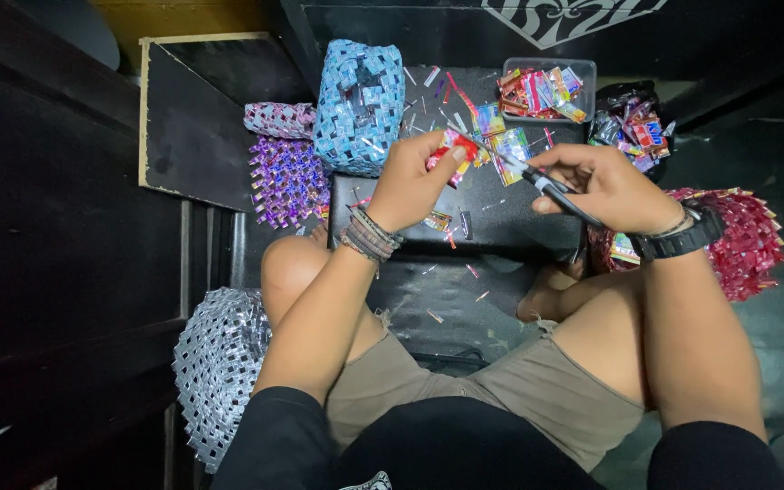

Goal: The person cuts colorful plastic product wrappers with scissors and folds the pieces together by hand to construct small pouches.

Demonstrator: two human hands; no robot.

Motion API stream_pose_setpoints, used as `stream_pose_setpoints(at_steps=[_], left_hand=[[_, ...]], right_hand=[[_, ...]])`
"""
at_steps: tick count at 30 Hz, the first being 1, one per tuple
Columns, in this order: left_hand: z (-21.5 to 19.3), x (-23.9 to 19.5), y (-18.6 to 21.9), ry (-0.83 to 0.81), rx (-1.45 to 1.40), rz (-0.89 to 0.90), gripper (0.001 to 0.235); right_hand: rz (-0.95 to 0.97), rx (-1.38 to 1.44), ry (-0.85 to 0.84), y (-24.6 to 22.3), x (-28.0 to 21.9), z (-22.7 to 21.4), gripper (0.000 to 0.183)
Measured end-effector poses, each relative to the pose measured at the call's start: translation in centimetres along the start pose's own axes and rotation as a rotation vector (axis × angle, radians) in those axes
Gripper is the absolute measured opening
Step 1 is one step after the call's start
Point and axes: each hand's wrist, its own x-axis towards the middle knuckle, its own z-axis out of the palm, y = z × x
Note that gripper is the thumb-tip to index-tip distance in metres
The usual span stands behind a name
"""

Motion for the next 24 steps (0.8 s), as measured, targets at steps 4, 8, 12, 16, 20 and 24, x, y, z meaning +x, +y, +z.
stream_pose_setpoints(at_steps=[4, 8, 12, 16, 20, 24], left_hand=[[-0.2, 0.3, -0.5, 0.081, -0.052, 0.011, 0.022], [-0.2, 0.6, -2.6, 0.145, -0.119, 0.011, 0.020], [-0.2, 0.6, -2.8, 0.162, -0.170, 0.003, 0.020], [-0.5, 0.7, -4.3, 0.185, -0.318, -0.003, 0.022], [-0.8, 0.6, -3.2, 0.196, -0.508, 0.000, 0.023], [-1.1, 0.0, 0.0, 0.210, -0.672, -0.036, 0.032]], right_hand=[[0.083, -0.061, 0.043, 2.1, 1.1, -0.3, 0.045], [0.334, -0.646, 0.041, 1.7, 3.1, 2.0, 0.058], [0.343, -0.777, -0.046, 10.3, 5.7, 5.0, 0.064], [0.417, -0.990, -0.084, 20.9, 7.6, 7.0, 0.071], [0.354, -0.996, -0.106, 25.3, 7.4, 7.7, 0.072], [0.330, -0.982, -0.137, 24.0, 7.4, 7.9, 0.081]])
